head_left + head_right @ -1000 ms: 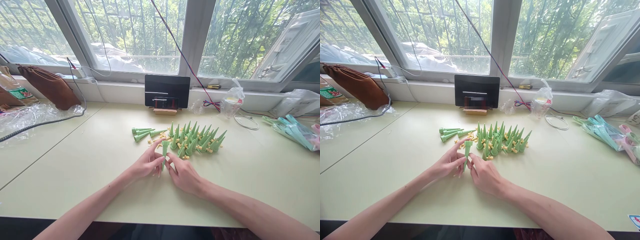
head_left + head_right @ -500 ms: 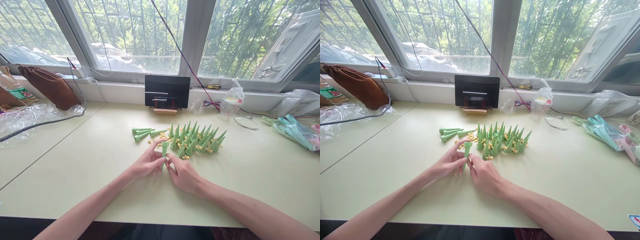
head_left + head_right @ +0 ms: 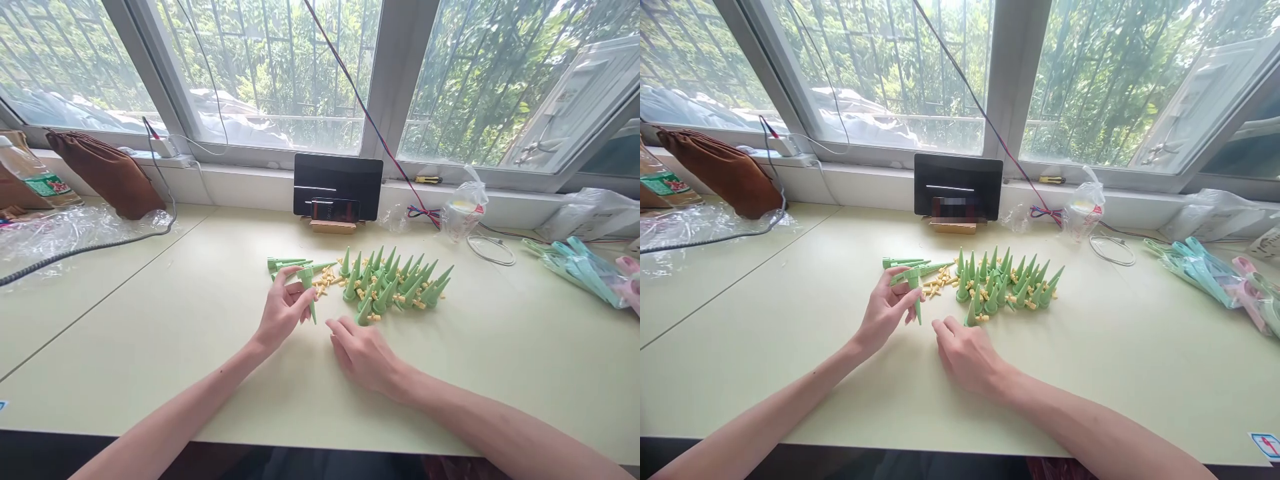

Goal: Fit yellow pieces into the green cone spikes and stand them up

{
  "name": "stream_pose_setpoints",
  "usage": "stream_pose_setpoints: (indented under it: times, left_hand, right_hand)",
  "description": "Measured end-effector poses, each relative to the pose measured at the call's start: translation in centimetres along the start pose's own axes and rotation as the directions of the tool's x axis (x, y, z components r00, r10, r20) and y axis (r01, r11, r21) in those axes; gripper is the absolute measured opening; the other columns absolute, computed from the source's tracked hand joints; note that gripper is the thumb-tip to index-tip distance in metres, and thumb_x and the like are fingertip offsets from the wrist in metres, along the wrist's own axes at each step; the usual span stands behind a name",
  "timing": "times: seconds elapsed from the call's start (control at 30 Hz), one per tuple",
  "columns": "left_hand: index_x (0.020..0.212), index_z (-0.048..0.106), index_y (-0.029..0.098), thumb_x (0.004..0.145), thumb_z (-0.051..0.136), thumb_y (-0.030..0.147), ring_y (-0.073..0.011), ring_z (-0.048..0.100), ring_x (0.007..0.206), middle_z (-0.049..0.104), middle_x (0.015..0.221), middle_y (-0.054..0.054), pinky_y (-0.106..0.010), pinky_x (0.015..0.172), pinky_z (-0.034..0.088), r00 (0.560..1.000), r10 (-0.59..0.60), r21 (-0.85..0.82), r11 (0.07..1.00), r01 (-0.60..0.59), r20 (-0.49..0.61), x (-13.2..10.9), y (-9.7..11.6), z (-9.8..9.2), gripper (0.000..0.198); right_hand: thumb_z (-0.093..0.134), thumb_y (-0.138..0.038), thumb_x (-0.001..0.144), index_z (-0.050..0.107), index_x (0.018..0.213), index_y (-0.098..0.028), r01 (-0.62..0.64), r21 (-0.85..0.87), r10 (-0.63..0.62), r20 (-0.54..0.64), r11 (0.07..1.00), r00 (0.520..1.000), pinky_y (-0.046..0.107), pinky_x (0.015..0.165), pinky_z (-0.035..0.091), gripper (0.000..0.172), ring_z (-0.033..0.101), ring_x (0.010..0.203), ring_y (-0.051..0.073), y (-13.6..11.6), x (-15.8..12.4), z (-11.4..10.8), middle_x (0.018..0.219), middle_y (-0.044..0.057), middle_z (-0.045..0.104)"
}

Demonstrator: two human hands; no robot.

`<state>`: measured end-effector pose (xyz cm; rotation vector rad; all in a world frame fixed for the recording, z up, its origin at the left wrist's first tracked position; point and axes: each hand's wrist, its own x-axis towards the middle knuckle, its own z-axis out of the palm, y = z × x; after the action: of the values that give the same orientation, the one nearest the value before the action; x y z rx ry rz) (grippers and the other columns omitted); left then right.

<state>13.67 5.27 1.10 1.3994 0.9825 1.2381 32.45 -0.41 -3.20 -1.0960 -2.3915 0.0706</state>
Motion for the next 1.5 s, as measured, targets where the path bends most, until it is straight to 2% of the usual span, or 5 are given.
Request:
stream_pose_setpoints:
  times: [0.23, 0.47, 0.7, 1.2, 1.5]
  left_hand:
    - [0.113, 0.046, 0.024, 0.085, 0.07, 0.032, -0.0087, 0.051, 0.041, 0.065, 0.068, 0.004, -0.019, 0.036, 0.044, 0.96, 0.153, 0.008, 0.988, -0.156, -0.236, -0.1, 0.2, 0.0, 0.038]
    - [0.106, 0.046, 0.023, 0.085, 0.069, 0.033, -0.0066, 0.047, 0.037, 0.064, 0.069, 0.004, -0.018, 0.033, 0.041, 0.945, 0.163, 0.006, 0.986, -0.168, -0.284, -0.1, 0.1, 0.0, 0.033]
    - [0.103, 0.044, 0.023, 0.085, 0.068, 0.034, -0.0062, 0.047, 0.036, 0.061, 0.067, 0.006, -0.018, 0.033, 0.038, 0.956, 0.113, -0.022, 0.992, -0.123, -0.271, -0.4, 0.5, 0.2, 0.032]
    - [0.104, 0.044, 0.024, 0.087, 0.066, 0.032, -0.0063, 0.046, 0.037, 0.06, 0.063, 0.007, -0.018, 0.034, 0.038, 0.978, 0.113, -0.03, 0.992, -0.12, -0.176, -0.7, 0.1, 0.1, 0.03]
    - [0.107, 0.045, 0.023, 0.087, 0.067, 0.037, -0.0062, 0.046, 0.038, 0.063, 0.065, 0.005, -0.017, 0.034, 0.038, 0.994, 0.08, -0.054, 0.995, -0.085, -0.078, -0.8, 0.2, 0.3, 0.033]
  right_hand:
    - [0.038, -0.001, 0.093, 0.053, 0.099, -0.015, -0.052, -0.12, 0.061, 0.075, 0.991, 0.995, 0.027, 0.05, 0.029, 0.021, 0.047, 0.058, 0.013, -0.4, 1.9, 0.6, 0.087, 0.004, 0.057]
    - [0.044, 0.013, 0.071, 0.045, 0.124, -0.01, -0.244, -0.255, 0.286, 0.143, 0.936, 0.948, 0.025, 0.051, 0.042, 0.058, 0.061, 0.063, 0.012, -1.5, 6.4, 0.1, 0.128, 0.018, 0.051]
    - [0.046, 0.013, 0.081, 0.051, 0.12, -0.009, -0.343, -0.321, 0.433, 0.274, 0.883, 0.859, 0.027, 0.06, 0.054, 0.045, 0.071, 0.081, 0.02, -2.3, 8.6, 0.3, 0.123, 0.02, 0.055]
    - [0.043, 0.015, 0.072, 0.053, 0.095, -0.015, -0.264, -0.261, 0.322, 0.213, 0.929, 0.922, 0.025, 0.05, 0.033, 0.04, 0.052, 0.064, 0.014, -1.8, 6.1, 0.7, 0.099, 0.009, 0.054]
    - [0.048, -0.001, 0.091, 0.048, 0.09, -0.018, -0.233, -0.033, 0.235, 0.092, 0.972, 0.968, 0.024, 0.049, 0.028, 0.017, 0.031, 0.053, 0.009, -1.7, 3.0, 0.9, 0.091, 0.002, 0.044]
